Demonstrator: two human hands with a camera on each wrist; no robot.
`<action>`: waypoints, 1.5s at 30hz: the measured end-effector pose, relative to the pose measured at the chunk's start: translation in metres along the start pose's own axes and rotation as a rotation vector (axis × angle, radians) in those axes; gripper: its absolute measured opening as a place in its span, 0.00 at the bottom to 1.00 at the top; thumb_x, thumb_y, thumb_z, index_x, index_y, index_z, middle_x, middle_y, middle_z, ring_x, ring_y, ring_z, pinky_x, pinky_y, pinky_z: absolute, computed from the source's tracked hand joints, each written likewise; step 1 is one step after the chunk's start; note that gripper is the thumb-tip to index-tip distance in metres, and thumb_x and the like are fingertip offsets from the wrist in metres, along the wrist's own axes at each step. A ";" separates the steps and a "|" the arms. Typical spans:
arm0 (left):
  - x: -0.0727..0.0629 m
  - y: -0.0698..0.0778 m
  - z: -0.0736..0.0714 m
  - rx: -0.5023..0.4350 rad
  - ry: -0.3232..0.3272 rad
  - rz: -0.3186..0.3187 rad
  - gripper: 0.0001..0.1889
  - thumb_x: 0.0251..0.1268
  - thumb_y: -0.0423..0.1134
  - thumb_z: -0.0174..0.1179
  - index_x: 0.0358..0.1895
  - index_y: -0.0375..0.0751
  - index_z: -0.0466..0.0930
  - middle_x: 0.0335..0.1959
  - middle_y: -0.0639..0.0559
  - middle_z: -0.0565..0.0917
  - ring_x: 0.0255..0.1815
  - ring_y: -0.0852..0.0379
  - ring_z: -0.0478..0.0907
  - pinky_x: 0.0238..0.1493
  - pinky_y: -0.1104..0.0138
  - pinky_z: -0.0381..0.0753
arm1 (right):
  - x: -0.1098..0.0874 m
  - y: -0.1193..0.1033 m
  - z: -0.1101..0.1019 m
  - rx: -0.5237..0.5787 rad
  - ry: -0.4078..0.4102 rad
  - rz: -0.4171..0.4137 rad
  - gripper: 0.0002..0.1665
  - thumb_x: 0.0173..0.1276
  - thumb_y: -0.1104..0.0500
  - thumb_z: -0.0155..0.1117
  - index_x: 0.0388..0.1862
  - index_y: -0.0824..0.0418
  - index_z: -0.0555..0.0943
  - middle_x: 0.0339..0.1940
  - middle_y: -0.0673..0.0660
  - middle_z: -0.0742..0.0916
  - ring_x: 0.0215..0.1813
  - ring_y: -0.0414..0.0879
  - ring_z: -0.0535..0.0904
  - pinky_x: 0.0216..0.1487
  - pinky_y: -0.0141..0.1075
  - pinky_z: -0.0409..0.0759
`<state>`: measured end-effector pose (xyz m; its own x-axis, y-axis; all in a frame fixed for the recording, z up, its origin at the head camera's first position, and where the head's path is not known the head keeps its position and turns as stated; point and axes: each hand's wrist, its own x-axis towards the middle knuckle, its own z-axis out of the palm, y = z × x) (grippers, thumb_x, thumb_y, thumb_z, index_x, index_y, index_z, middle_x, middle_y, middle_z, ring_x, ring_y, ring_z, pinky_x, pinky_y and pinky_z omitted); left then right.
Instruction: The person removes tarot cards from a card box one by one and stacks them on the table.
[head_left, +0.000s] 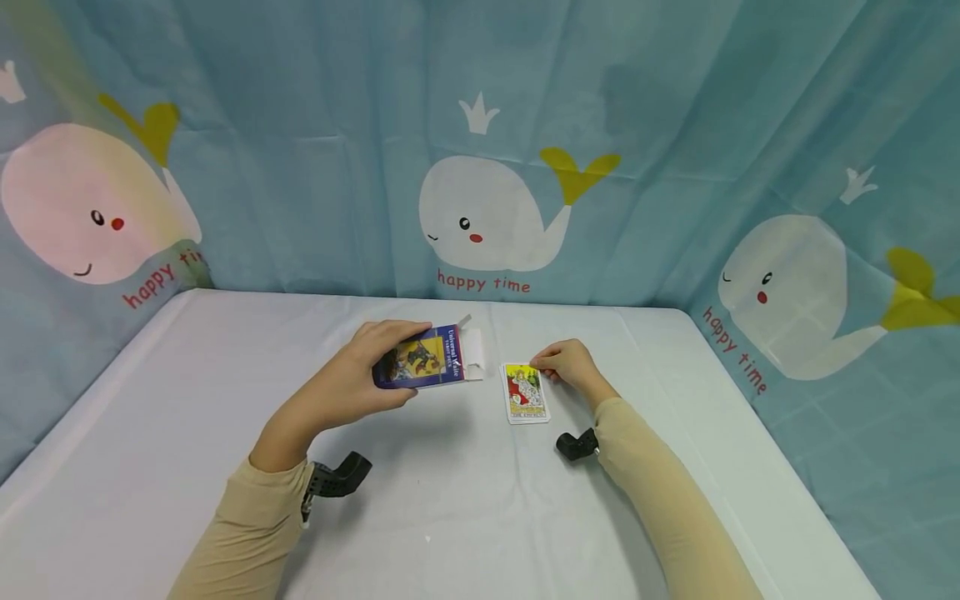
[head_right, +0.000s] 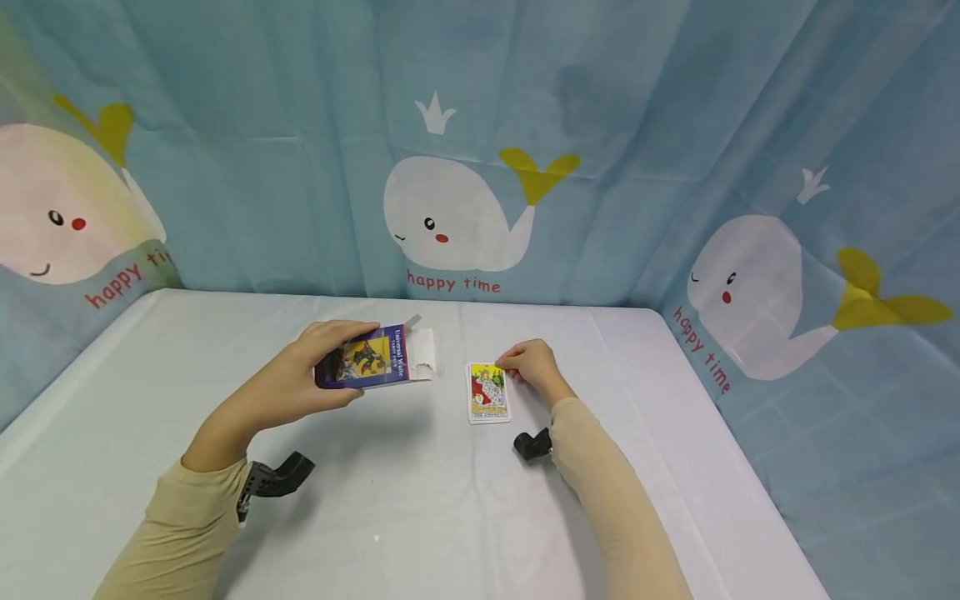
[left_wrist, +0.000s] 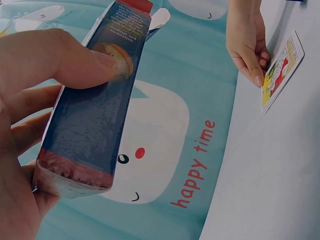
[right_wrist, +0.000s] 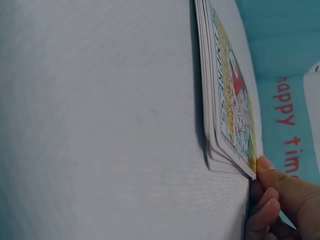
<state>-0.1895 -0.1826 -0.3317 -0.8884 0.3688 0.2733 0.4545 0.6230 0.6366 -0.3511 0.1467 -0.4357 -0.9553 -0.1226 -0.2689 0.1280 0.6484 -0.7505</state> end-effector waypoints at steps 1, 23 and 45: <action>0.000 0.000 0.000 -0.001 -0.001 0.000 0.39 0.55 0.34 0.70 0.73 0.51 0.68 0.70 0.48 0.72 0.59 0.50 0.65 0.52 0.55 0.74 | 0.000 0.000 0.000 0.002 0.002 0.006 0.11 0.66 0.56 0.70 0.38 0.64 0.89 0.19 0.48 0.81 0.22 0.39 0.72 0.27 0.30 0.71; -0.001 0.000 -0.003 -0.007 0.010 0.002 0.39 0.55 0.34 0.70 0.73 0.50 0.67 0.70 0.47 0.72 0.60 0.50 0.65 0.52 0.54 0.74 | -0.011 0.004 0.002 0.207 0.051 -0.012 0.15 0.65 0.60 0.70 0.45 0.70 0.86 0.25 0.48 0.85 0.24 0.35 0.77 0.30 0.27 0.79; -0.011 -0.014 0.018 0.066 0.092 -0.118 0.39 0.53 0.35 0.72 0.71 0.42 0.68 0.65 0.43 0.76 0.57 0.46 0.68 0.52 0.54 0.72 | -0.078 0.006 -0.011 0.399 0.042 -0.062 0.20 0.69 0.62 0.65 0.56 0.74 0.81 0.45 0.58 0.89 0.38 0.35 0.85 0.45 0.31 0.84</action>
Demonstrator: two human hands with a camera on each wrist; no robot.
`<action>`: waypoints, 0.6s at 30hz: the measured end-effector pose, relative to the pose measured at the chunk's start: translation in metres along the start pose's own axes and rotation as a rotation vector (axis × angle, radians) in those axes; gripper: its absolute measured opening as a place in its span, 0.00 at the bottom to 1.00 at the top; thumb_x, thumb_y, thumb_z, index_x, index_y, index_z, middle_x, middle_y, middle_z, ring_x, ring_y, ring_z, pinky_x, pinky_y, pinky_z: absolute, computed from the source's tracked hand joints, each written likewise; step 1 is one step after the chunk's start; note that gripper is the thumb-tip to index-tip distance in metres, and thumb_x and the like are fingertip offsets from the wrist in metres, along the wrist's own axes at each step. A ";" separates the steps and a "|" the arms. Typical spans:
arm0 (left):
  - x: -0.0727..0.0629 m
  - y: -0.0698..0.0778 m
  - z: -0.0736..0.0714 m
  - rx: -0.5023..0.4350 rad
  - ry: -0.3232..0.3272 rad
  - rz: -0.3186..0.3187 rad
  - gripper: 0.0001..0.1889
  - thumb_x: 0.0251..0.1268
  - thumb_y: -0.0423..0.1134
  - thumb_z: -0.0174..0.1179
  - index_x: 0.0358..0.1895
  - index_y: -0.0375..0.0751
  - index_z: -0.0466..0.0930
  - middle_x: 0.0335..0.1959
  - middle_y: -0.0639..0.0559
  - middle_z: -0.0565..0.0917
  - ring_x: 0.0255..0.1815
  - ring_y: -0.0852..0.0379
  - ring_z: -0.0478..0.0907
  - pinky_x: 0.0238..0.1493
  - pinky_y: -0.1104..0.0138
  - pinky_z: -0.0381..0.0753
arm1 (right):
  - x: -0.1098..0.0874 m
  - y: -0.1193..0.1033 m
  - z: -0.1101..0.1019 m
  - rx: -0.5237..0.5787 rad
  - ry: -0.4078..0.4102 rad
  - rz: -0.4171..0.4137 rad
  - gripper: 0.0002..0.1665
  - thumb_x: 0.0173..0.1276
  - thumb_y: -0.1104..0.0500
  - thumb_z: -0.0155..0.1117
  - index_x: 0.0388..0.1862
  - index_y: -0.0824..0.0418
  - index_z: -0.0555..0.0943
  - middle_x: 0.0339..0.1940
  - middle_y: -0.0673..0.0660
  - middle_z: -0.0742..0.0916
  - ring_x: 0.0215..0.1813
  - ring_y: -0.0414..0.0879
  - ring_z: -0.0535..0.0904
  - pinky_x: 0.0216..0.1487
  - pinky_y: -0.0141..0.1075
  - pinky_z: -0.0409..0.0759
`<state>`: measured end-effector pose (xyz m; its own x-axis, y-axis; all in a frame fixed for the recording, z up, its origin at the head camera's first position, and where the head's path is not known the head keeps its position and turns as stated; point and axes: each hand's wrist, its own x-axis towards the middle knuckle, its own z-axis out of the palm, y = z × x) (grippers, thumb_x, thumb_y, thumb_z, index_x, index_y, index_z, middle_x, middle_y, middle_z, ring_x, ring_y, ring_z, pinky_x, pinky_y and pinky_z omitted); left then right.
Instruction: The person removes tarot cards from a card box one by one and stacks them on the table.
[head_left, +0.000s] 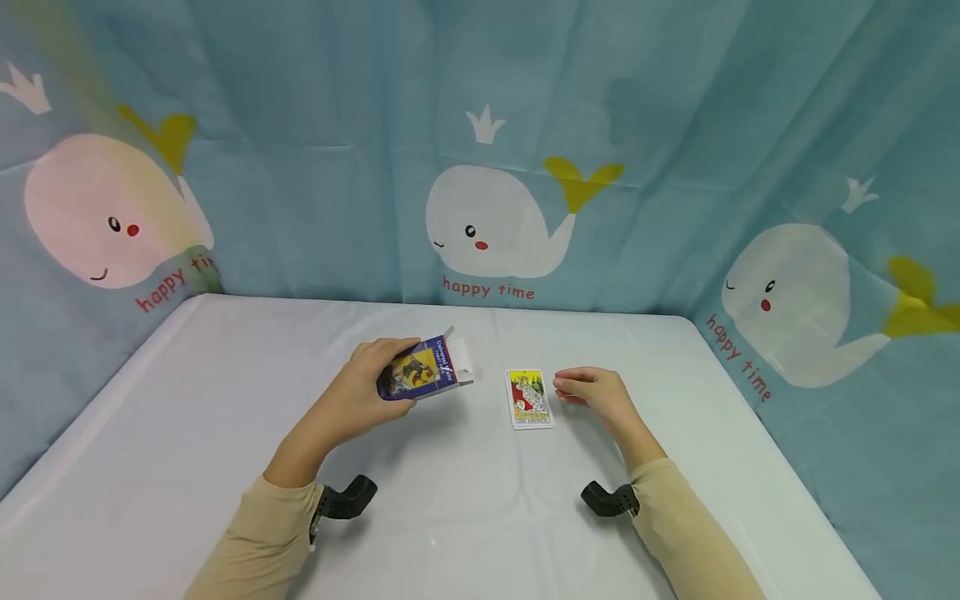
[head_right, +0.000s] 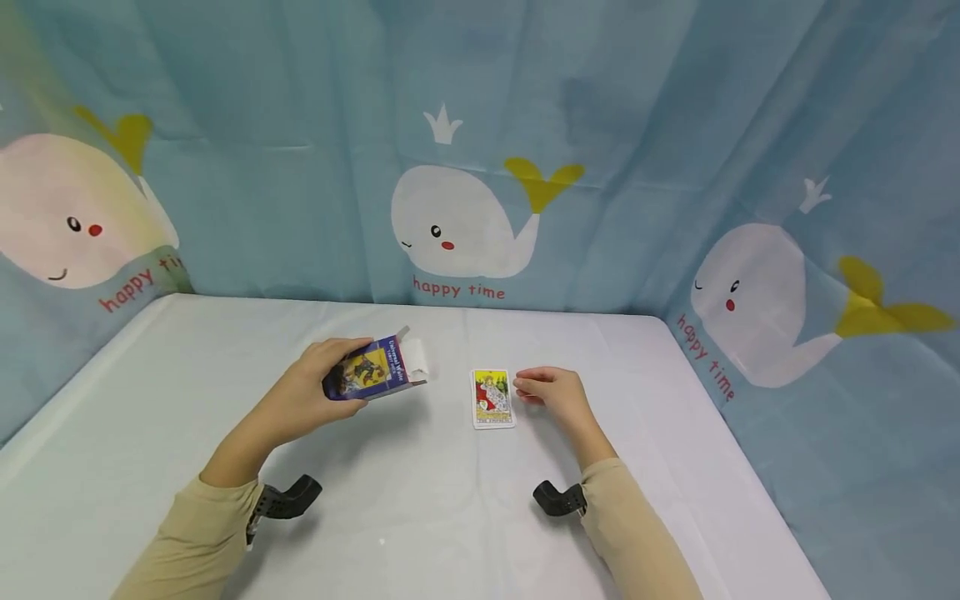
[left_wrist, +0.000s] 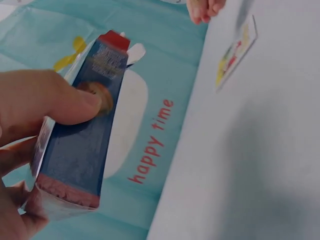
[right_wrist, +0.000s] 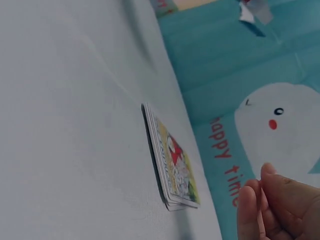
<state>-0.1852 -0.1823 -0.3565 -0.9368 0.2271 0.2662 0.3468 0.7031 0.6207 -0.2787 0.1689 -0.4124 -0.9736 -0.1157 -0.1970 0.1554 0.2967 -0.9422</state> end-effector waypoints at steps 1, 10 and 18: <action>-0.001 -0.001 0.001 0.002 0.007 -0.015 0.39 0.53 0.35 0.72 0.71 0.42 0.68 0.65 0.43 0.75 0.57 0.45 0.68 0.52 0.54 0.72 | -0.002 0.001 -0.001 0.010 -0.005 -0.004 0.21 0.69 0.62 0.65 0.56 0.75 0.80 0.45 0.57 0.89 0.38 0.35 0.85 0.45 0.30 0.84; -0.009 -0.010 0.007 -0.021 0.063 -0.111 0.39 0.53 0.36 0.71 0.72 0.40 0.67 0.67 0.39 0.73 0.62 0.42 0.67 0.56 0.49 0.71 | -0.019 0.004 0.005 0.060 -0.022 -0.012 0.21 0.69 0.63 0.65 0.56 0.76 0.79 0.40 0.53 0.90 0.38 0.35 0.85 0.45 0.31 0.84; -0.013 -0.010 0.015 -0.021 0.138 -0.225 0.41 0.54 0.40 0.73 0.72 0.36 0.67 0.65 0.37 0.74 0.59 0.41 0.70 0.55 0.50 0.71 | -0.029 0.010 0.010 0.083 -0.003 0.014 0.21 0.66 0.63 0.68 0.54 0.76 0.81 0.39 0.54 0.90 0.36 0.37 0.86 0.42 0.30 0.84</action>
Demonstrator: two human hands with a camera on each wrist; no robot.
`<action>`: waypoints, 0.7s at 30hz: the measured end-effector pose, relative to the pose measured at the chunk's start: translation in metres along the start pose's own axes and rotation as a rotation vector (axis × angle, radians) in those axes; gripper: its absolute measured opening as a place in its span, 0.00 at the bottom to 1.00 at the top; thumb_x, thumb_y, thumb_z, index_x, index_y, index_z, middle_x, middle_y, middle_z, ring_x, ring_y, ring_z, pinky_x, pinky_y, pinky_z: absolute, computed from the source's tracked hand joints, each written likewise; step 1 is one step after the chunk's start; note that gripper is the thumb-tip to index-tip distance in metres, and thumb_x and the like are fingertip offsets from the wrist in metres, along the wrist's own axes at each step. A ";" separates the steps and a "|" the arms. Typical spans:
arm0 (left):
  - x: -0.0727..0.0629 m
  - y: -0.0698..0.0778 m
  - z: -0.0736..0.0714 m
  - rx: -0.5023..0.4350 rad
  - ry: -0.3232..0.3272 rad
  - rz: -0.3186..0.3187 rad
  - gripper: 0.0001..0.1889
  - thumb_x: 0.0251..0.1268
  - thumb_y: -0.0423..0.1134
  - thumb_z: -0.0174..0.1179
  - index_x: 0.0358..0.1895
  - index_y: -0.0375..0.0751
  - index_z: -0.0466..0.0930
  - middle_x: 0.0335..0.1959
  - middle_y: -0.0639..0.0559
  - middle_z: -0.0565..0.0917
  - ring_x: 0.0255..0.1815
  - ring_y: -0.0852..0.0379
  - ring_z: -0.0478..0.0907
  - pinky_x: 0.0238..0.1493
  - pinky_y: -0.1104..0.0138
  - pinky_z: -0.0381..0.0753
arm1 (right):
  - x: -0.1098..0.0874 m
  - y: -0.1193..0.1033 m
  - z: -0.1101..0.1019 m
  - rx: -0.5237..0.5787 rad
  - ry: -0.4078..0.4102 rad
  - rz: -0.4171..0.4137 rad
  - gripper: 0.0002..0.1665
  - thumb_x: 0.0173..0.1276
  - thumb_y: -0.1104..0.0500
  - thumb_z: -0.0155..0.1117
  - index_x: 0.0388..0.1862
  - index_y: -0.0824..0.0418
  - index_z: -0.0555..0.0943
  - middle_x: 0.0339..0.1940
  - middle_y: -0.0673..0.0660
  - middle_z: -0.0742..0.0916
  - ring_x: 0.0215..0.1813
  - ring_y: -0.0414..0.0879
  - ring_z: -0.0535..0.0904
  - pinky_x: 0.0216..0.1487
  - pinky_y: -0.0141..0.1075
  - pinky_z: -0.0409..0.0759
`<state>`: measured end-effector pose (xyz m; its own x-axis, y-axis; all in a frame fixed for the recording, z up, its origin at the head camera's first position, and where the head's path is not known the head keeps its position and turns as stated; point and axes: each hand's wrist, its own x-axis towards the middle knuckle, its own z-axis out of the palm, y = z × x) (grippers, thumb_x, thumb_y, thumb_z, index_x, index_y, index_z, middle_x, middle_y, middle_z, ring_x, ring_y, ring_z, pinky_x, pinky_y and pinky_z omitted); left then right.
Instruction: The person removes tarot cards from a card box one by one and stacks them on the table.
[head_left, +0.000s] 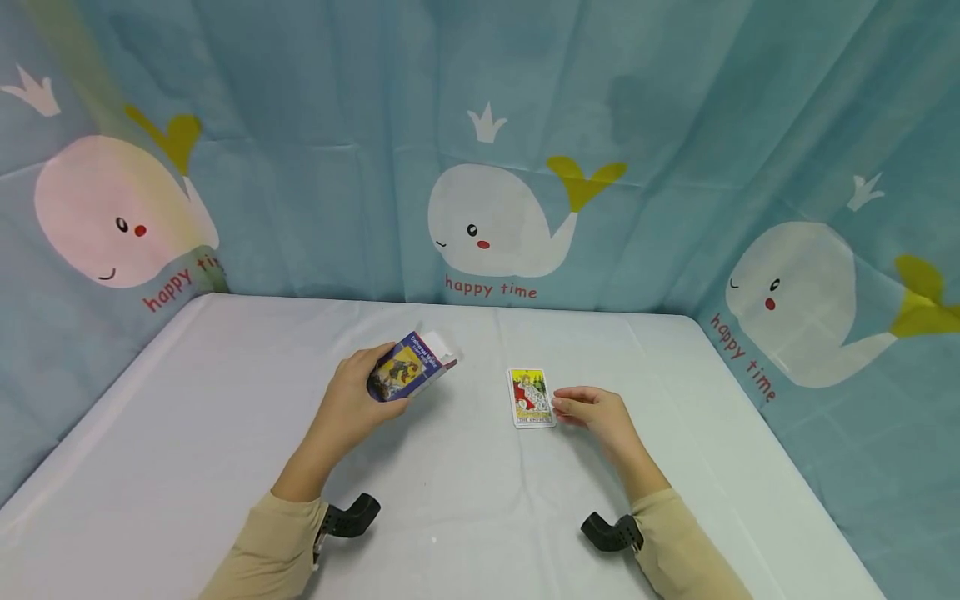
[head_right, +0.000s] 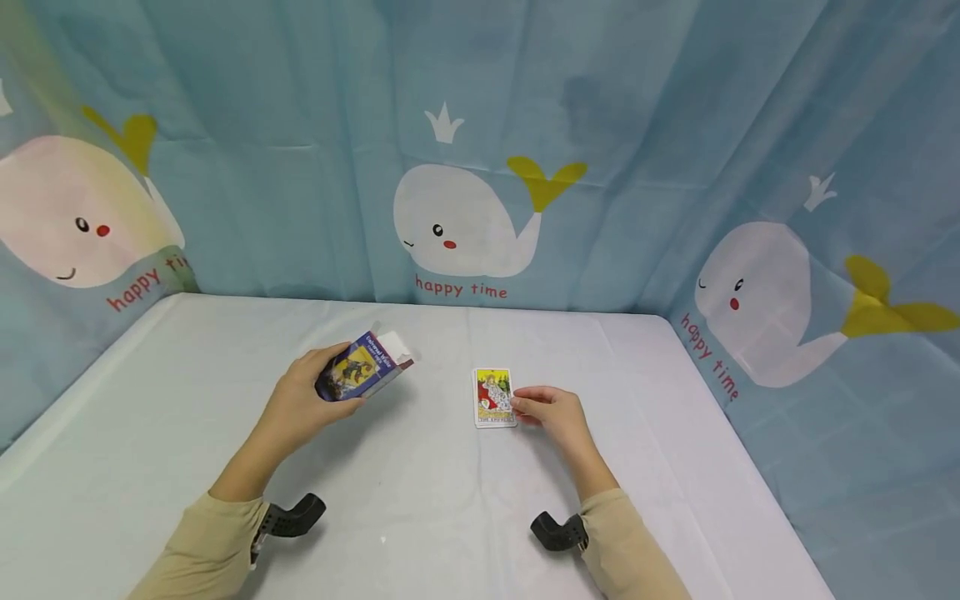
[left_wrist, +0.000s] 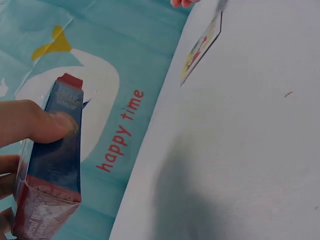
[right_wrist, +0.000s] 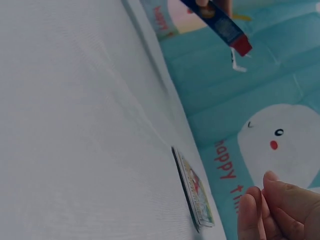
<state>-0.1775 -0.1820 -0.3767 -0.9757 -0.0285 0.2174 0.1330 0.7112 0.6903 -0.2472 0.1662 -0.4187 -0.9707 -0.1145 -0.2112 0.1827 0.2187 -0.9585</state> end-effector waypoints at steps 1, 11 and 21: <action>0.000 0.000 0.001 -0.003 0.006 -0.016 0.41 0.54 0.40 0.73 0.72 0.36 0.66 0.65 0.37 0.75 0.58 0.42 0.70 0.54 0.50 0.71 | -0.001 0.001 0.000 0.001 -0.001 0.002 0.22 0.66 0.63 0.68 0.54 0.76 0.81 0.39 0.54 0.90 0.36 0.37 0.86 0.42 0.30 0.84; -0.003 -0.003 0.009 0.000 0.035 -0.114 0.41 0.53 0.41 0.72 0.71 0.33 0.66 0.63 0.33 0.75 0.55 0.40 0.71 0.52 0.50 0.71 | -0.004 0.005 0.001 0.015 0.010 0.003 0.22 0.66 0.62 0.68 0.54 0.76 0.81 0.37 0.52 0.91 0.35 0.37 0.86 0.42 0.30 0.84; -0.005 0.001 0.017 -0.021 0.052 -0.296 0.45 0.55 0.45 0.71 0.72 0.28 0.60 0.65 0.31 0.70 0.61 0.38 0.65 0.57 0.46 0.71 | -0.006 0.007 0.001 0.022 0.005 0.007 0.22 0.66 0.62 0.69 0.53 0.76 0.81 0.35 0.51 0.90 0.34 0.37 0.85 0.41 0.31 0.84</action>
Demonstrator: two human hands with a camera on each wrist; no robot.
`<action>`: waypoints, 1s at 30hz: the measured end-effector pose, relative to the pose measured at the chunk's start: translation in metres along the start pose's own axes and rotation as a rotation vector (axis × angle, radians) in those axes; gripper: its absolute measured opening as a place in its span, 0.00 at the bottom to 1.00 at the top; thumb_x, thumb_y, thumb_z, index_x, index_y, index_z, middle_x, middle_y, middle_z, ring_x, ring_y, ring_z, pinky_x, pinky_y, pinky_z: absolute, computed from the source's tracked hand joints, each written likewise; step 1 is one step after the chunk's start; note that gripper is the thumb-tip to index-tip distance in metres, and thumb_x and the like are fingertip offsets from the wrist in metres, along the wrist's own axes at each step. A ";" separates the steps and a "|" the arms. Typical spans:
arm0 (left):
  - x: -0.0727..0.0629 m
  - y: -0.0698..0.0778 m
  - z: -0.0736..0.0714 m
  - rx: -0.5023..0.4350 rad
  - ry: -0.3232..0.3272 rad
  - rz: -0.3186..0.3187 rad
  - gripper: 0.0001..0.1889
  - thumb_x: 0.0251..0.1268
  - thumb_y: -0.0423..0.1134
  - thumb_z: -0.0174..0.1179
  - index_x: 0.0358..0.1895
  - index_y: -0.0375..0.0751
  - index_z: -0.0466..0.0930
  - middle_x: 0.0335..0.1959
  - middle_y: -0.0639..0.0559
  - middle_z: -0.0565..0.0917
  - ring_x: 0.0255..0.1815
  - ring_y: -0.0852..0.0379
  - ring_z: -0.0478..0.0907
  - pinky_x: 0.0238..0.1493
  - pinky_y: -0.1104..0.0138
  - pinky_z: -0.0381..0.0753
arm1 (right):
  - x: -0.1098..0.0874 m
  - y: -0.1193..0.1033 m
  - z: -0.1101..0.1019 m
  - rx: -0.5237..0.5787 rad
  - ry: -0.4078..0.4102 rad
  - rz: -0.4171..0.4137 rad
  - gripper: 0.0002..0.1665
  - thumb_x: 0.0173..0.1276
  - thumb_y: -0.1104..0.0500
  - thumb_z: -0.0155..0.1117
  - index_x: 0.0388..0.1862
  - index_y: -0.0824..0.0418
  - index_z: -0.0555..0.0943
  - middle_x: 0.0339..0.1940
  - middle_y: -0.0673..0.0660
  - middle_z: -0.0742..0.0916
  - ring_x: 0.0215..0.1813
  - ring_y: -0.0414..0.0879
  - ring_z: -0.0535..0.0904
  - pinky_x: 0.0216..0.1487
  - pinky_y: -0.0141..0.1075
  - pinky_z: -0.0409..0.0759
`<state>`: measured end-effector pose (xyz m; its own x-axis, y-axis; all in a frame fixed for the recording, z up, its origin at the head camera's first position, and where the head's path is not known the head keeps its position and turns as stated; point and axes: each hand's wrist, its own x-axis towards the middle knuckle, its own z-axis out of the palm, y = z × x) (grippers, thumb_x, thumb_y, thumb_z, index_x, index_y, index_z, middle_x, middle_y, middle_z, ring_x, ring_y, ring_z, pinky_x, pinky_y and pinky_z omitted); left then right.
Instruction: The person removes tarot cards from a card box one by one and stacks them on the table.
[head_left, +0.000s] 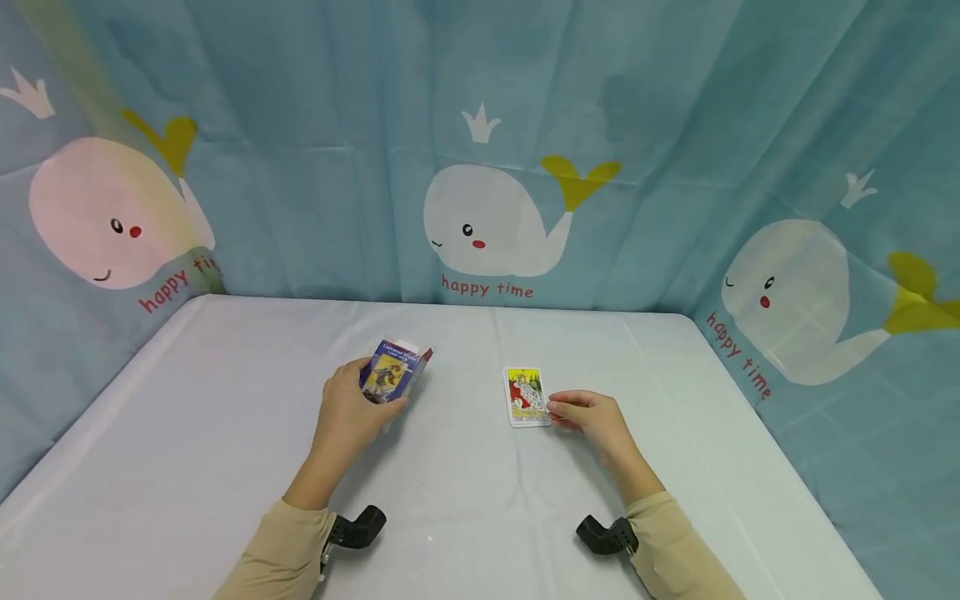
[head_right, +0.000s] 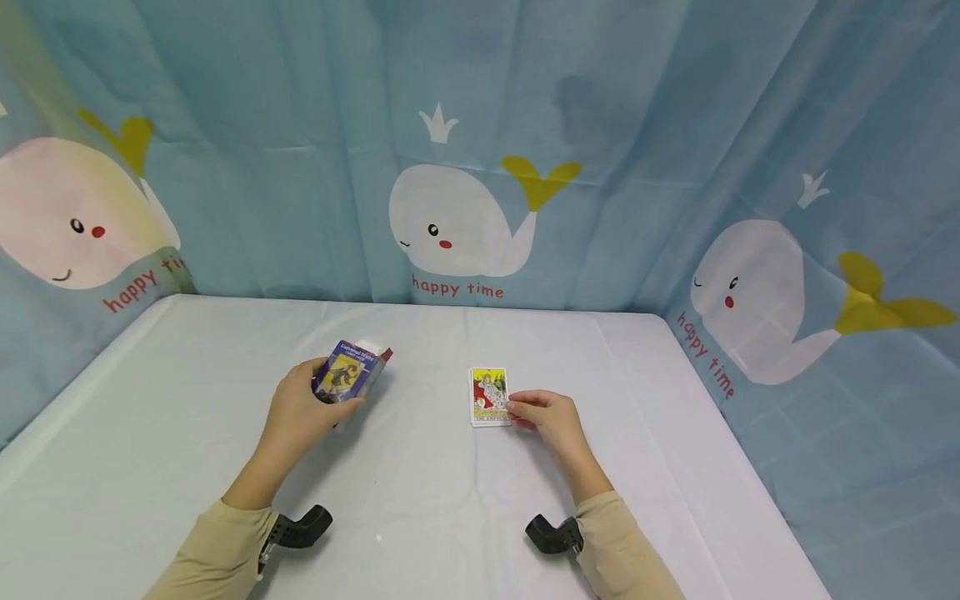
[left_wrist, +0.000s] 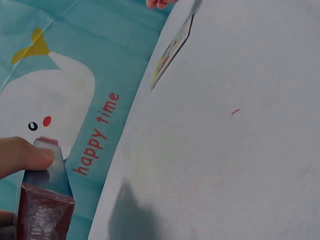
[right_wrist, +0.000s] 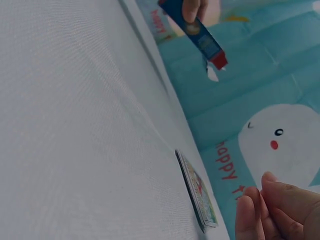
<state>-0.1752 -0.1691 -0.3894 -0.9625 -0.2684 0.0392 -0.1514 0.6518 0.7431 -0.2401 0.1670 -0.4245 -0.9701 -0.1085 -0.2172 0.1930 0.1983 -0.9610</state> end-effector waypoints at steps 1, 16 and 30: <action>0.000 0.000 0.001 -0.003 0.010 -0.014 0.45 0.55 0.46 0.71 0.72 0.28 0.60 0.64 0.31 0.70 0.60 0.38 0.65 0.56 0.46 0.71 | 0.000 0.000 0.000 0.000 -0.001 -0.001 0.22 0.66 0.62 0.69 0.53 0.76 0.81 0.35 0.51 0.90 0.34 0.37 0.85 0.41 0.30 0.84; 0.002 -0.002 0.028 -0.033 0.088 -0.112 0.46 0.52 0.48 0.73 0.66 0.23 0.60 0.53 0.30 0.70 0.58 0.36 0.64 0.50 0.49 0.69 | 0.002 0.006 0.001 0.046 -0.003 0.020 0.21 0.65 0.63 0.69 0.53 0.76 0.81 0.33 0.50 0.89 0.33 0.37 0.85 0.39 0.30 0.83; 0.007 -0.003 0.046 -0.004 0.067 -0.181 0.47 0.50 0.50 0.74 0.63 0.20 0.61 0.51 0.28 0.70 0.55 0.33 0.65 0.53 0.47 0.67 | 0.005 0.007 -0.002 0.044 0.004 0.016 0.21 0.66 0.65 0.67 0.53 0.78 0.80 0.34 0.51 0.89 0.34 0.37 0.86 0.40 0.29 0.83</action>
<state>-0.1919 -0.1408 -0.4219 -0.9025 -0.4277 -0.0516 -0.3202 0.5859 0.7444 -0.2435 0.1701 -0.4320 -0.9675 -0.1018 -0.2316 0.2143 0.1568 -0.9641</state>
